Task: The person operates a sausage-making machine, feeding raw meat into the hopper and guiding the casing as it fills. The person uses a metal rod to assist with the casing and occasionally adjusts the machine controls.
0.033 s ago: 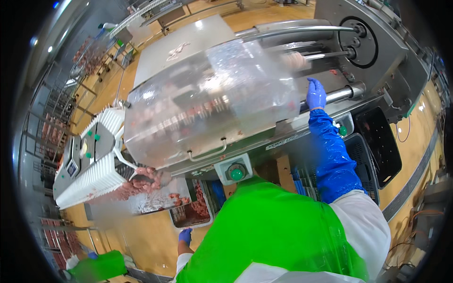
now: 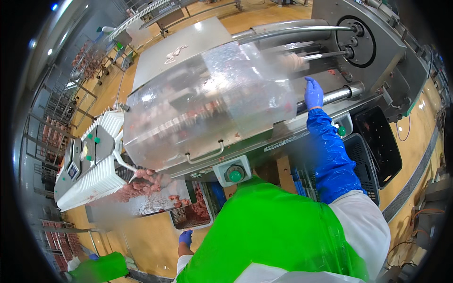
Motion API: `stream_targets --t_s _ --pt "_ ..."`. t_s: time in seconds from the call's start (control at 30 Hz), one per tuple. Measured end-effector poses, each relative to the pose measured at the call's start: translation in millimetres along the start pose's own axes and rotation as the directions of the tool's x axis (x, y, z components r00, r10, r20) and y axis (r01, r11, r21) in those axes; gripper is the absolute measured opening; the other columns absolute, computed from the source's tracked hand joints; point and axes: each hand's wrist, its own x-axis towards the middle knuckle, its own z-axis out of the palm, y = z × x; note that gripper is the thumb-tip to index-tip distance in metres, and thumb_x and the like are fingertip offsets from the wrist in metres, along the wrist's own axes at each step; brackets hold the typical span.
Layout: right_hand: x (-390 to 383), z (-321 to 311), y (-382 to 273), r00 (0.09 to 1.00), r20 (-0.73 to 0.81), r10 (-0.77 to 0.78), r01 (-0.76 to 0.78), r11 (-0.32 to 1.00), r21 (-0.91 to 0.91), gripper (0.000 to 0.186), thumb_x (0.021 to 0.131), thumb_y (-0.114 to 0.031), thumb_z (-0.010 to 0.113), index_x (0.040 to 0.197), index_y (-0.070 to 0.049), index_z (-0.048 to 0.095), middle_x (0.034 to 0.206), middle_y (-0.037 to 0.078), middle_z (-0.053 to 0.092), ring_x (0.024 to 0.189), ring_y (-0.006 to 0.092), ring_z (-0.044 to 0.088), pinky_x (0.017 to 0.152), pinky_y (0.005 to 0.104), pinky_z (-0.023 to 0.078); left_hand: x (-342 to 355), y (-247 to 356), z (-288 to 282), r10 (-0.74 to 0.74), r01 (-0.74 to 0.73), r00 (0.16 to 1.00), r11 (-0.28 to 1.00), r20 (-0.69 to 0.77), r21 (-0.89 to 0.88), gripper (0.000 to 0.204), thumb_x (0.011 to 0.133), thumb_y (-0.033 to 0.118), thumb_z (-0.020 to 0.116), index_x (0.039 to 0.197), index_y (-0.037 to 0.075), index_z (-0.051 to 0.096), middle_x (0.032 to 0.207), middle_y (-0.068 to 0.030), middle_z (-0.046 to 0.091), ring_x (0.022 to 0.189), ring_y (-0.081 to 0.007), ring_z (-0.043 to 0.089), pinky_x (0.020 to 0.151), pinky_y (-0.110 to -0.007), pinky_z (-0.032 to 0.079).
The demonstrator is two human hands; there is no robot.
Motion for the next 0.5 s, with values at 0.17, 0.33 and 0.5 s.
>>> stream_targets --t_s 0.17,0.33,0.5 --pt "33 14 -40 0.852 0.266 0.451 -0.521 0.681 0.515 0.024 0.099 -0.028 0.053 0.105 -0.011 0.068 0.074 0.001 0.058 0.061 0.016 0.053 0.057 0.0326 0.044 -18 59 -7 -0.112 0.09 0.989 0.974 -0.097 -0.209 0.032 0.091 0.032 0.064 0.103 0.004 0.074 0.084 -0.0095 0.069 0.066 -0.0198 0.06 0.064 -0.036 0.05" --pt "31 29 -70 0.666 0.515 0.539 -0.736 0.366 0.569 0.012 0.098 -0.027 0.053 0.091 -0.018 0.059 0.068 -0.006 0.046 0.053 0.0108 0.041 0.048 0.0293 0.033 -43 92 3 0.065 -0.106 0.968 0.981 -0.242 -0.163 0.034 0.093 0.031 0.063 0.106 0.001 0.074 0.102 -0.0145 0.074 0.094 -0.0226 0.066 0.088 -0.037 0.051" --pt "32 28 -63 0.639 0.677 0.366 -0.768 0.258 0.586 0.01 0.098 -0.028 0.054 0.091 -0.021 0.058 0.064 -0.008 0.039 0.049 0.0076 0.034 0.044 0.0266 0.028 -64 109 16 0.088 -0.098 0.981 0.994 -0.173 -0.048 0.036 0.094 0.037 0.062 0.103 0.005 0.076 0.102 -0.0133 0.073 0.088 -0.0229 0.065 0.082 -0.037 0.051"
